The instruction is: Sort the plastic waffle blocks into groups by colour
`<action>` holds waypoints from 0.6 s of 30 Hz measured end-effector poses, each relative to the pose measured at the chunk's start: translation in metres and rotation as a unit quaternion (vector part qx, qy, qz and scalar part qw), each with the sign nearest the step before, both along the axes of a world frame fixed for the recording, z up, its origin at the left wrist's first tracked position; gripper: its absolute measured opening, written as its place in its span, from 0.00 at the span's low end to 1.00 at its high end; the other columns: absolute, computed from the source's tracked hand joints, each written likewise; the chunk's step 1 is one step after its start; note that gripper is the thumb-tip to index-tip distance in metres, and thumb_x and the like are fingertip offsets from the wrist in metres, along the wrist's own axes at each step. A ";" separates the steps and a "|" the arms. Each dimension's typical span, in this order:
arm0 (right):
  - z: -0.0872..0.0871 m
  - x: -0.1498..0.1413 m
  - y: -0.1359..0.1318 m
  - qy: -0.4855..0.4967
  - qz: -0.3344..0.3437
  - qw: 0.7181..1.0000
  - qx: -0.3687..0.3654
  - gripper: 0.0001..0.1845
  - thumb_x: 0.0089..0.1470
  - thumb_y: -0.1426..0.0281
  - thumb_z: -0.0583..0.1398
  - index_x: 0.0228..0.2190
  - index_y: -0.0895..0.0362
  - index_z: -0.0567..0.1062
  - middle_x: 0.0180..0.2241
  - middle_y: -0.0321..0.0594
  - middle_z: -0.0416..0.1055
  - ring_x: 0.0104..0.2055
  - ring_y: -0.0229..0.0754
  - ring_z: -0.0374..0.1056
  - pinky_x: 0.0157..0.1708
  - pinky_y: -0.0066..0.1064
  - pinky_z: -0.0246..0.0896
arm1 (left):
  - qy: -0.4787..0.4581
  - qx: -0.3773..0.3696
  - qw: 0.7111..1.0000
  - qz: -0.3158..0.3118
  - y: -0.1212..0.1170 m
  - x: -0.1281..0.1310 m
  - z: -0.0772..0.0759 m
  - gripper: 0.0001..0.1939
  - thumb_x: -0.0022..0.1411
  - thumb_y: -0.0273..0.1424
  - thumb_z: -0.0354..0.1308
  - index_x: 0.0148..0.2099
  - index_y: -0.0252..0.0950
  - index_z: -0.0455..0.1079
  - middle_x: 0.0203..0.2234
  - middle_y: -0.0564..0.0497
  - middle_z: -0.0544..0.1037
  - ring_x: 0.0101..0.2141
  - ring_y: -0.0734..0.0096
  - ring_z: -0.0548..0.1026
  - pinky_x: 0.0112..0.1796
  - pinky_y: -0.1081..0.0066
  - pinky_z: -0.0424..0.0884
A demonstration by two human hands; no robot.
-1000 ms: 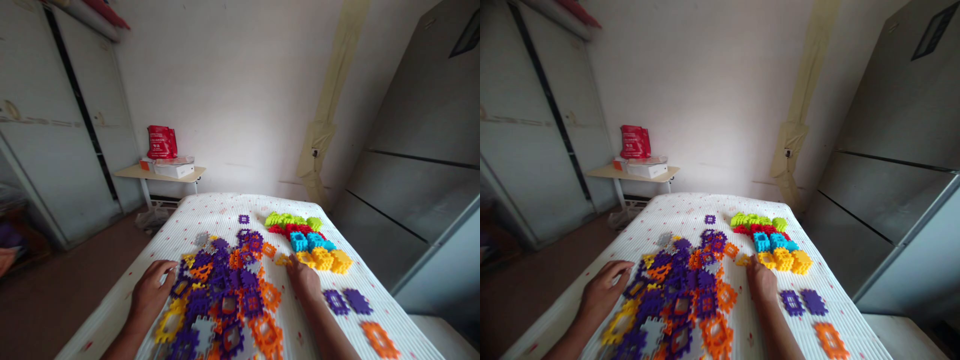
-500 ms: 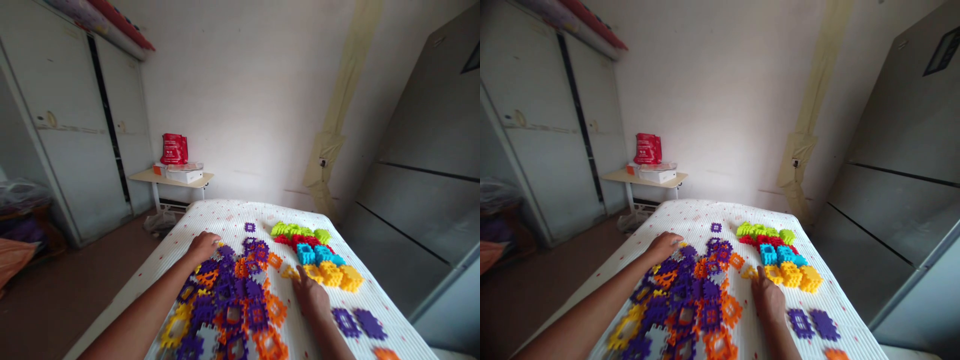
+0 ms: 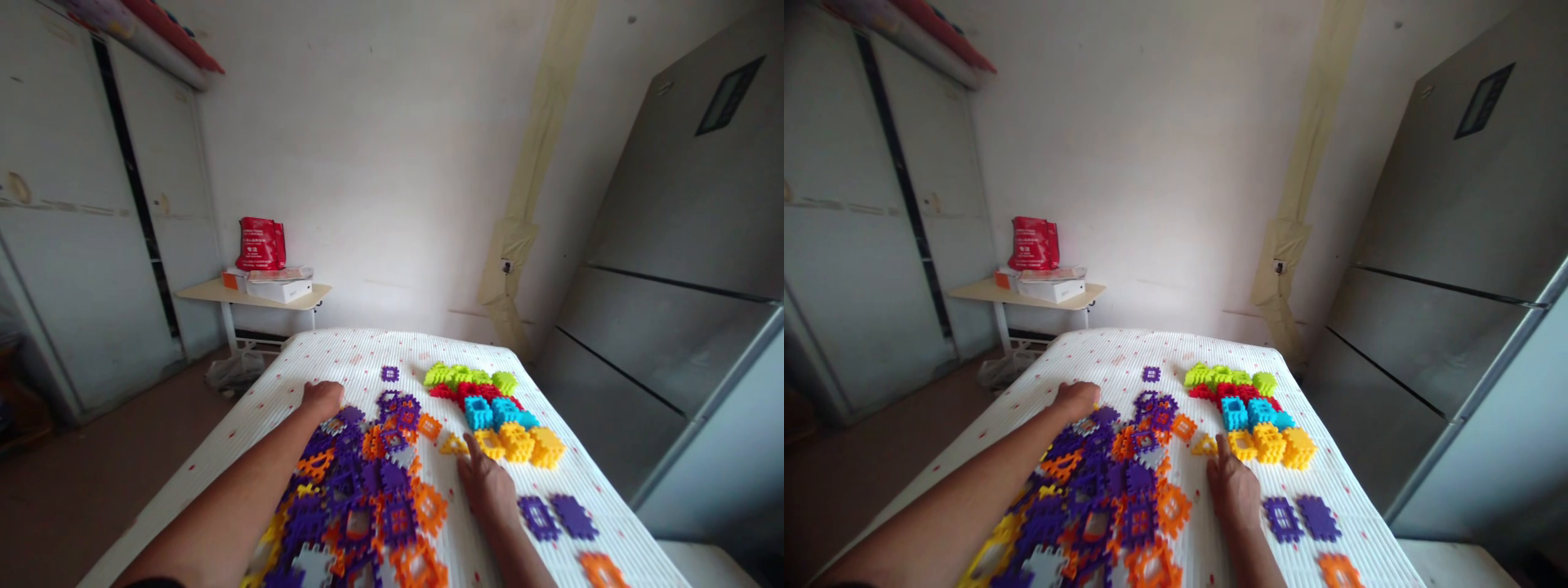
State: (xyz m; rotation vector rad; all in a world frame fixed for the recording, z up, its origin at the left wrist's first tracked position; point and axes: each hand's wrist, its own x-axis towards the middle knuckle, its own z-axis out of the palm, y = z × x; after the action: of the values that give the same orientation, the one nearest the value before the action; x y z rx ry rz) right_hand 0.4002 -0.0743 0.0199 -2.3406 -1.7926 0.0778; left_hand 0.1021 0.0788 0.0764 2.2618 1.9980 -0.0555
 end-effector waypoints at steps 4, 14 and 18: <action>-0.001 0.000 0.000 -0.002 0.003 1.000 0.003 0.25 0.62 0.69 0.46 0.59 0.59 0.62 0.41 0.51 0.76 0.42 0.48 0.74 0.39 0.33 0.64 | -0.012 0.020 1.000 -0.006 -0.005 -0.006 0.013 0.19 0.61 0.37 0.55 0.53 0.36 0.65 0.49 0.45 0.71 0.44 0.62 0.73 0.43 0.56 0.72; -0.004 0.002 0.000 0.067 0.011 0.996 0.052 0.23 0.59 0.69 0.49 0.53 0.58 0.69 0.41 0.49 0.76 0.41 0.48 0.74 0.39 0.33 0.64 | -0.131 0.143 0.979 -0.057 -0.041 -0.024 0.044 0.09 0.62 0.34 0.54 0.42 0.35 0.69 0.32 0.52 0.76 0.33 0.69 0.75 0.36 0.64 0.72; 0.002 -0.015 -0.003 0.227 0.068 0.954 0.182 0.19 0.57 0.63 0.51 0.41 0.58 0.76 0.35 0.45 0.77 0.32 0.44 0.72 0.34 0.31 0.63 | -0.210 0.207 0.950 -0.103 -0.083 -0.014 0.027 0.05 0.60 0.28 0.49 0.35 0.40 0.66 0.27 0.56 0.77 0.28 0.73 0.75 0.34 0.71 0.70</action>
State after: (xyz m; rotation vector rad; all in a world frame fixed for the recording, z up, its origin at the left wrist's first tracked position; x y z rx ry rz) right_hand 0.3849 -0.0775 0.0222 -1.7671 -1.5741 0.2586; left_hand 0.0883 -0.0046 0.1031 2.4353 1.6588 0.8286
